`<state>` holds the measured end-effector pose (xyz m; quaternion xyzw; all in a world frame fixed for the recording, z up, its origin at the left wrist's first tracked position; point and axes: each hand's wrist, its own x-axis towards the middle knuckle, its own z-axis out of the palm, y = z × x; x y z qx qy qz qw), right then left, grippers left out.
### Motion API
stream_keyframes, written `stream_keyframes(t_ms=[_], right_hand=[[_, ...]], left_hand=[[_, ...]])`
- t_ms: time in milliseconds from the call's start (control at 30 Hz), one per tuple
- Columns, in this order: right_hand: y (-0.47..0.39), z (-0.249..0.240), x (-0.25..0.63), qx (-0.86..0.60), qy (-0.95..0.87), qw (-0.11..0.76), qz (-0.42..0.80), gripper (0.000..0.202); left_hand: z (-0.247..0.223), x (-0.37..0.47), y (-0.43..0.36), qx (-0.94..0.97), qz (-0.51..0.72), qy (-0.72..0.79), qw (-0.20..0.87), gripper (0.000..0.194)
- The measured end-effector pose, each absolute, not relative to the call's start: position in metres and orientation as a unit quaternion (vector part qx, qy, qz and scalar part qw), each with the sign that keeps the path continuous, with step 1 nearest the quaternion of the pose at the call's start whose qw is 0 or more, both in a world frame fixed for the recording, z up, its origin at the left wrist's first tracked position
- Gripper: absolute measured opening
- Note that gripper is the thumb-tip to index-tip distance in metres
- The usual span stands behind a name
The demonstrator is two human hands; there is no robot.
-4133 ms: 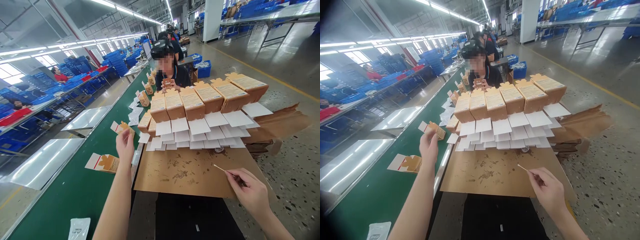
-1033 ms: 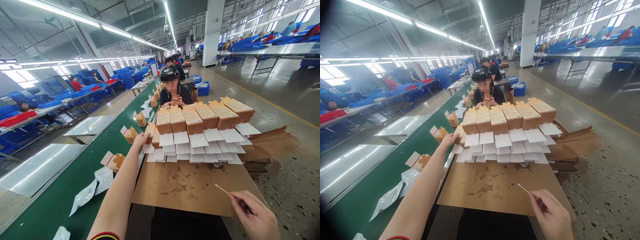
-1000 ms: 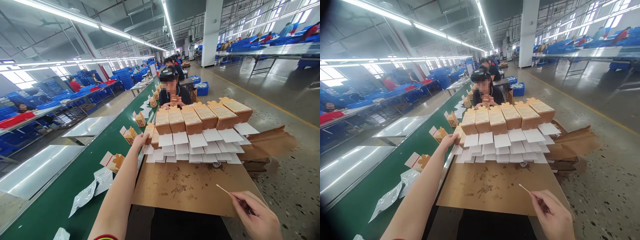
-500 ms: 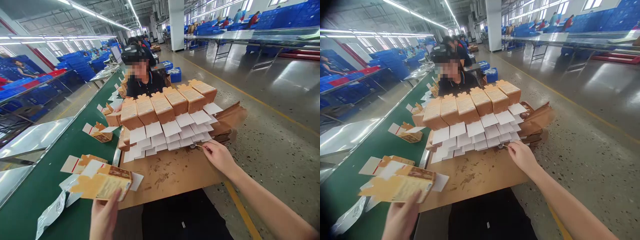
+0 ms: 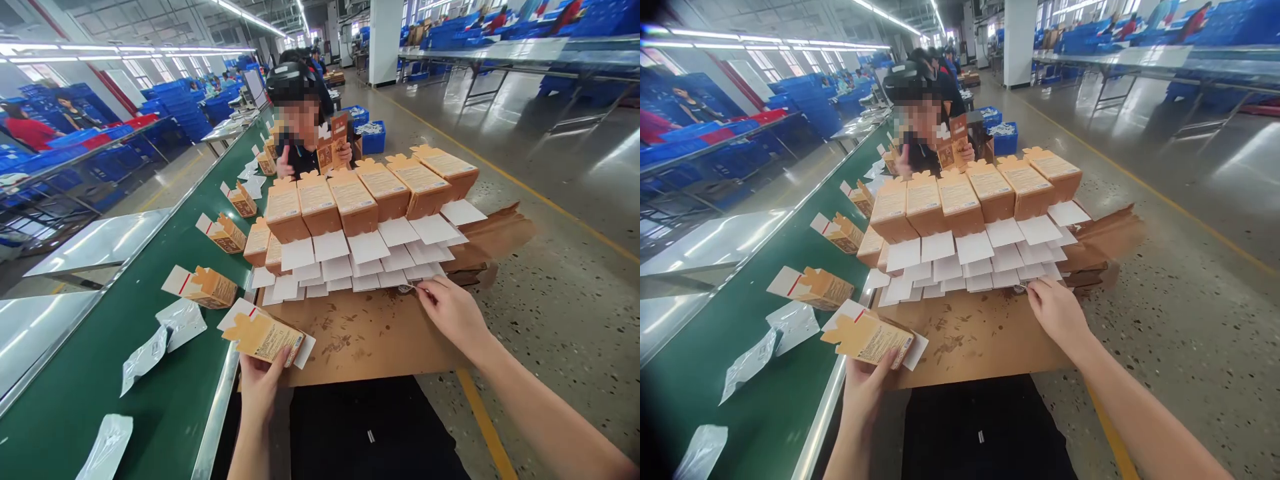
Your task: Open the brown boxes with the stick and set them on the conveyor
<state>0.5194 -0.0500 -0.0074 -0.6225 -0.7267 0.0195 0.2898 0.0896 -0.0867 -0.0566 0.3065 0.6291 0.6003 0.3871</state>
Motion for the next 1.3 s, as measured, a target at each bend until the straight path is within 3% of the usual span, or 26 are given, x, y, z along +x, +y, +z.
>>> stream_keyframes(t_ms=[67,133,233,400,633,900,1300], right_hand=[[-0.070,-0.018,0.494,-0.571,-0.717,0.400,0.038,0.029],[-0.089,-0.033,0.452,-0.510,-0.722,0.456,0.104,0.028],[-0.104,-0.057,0.379,-0.465,-0.745,0.442,0.186,0.027],[-0.094,-0.081,0.317,-0.467,-0.779,0.378,0.178,0.033],[-0.084,-0.082,0.332,-0.478,-0.772,0.384,0.166,0.034],[-0.102,-0.069,0.389,-0.513,-0.708,0.454,0.172,0.035],[-0.116,-0.027,0.411,-0.503,-0.694,0.490,0.159,0.027]], left_hand=[[-0.062,0.093,-0.086,0.301,0.596,0.633,0.391,0.101],[-0.064,0.098,-0.085,0.302,0.582,0.635,0.410,0.097],[-0.063,0.102,-0.083,0.317,0.574,0.626,0.422,0.092],[-0.059,0.105,-0.086,0.350,0.569,0.613,0.421,0.087],[-0.067,0.116,-0.092,0.376,0.577,0.611,0.391,0.089],[-0.082,0.113,-0.100,0.463,0.512,0.679,0.251,0.096],[-0.054,0.102,-0.092,0.443,0.482,0.706,0.270,0.080]])
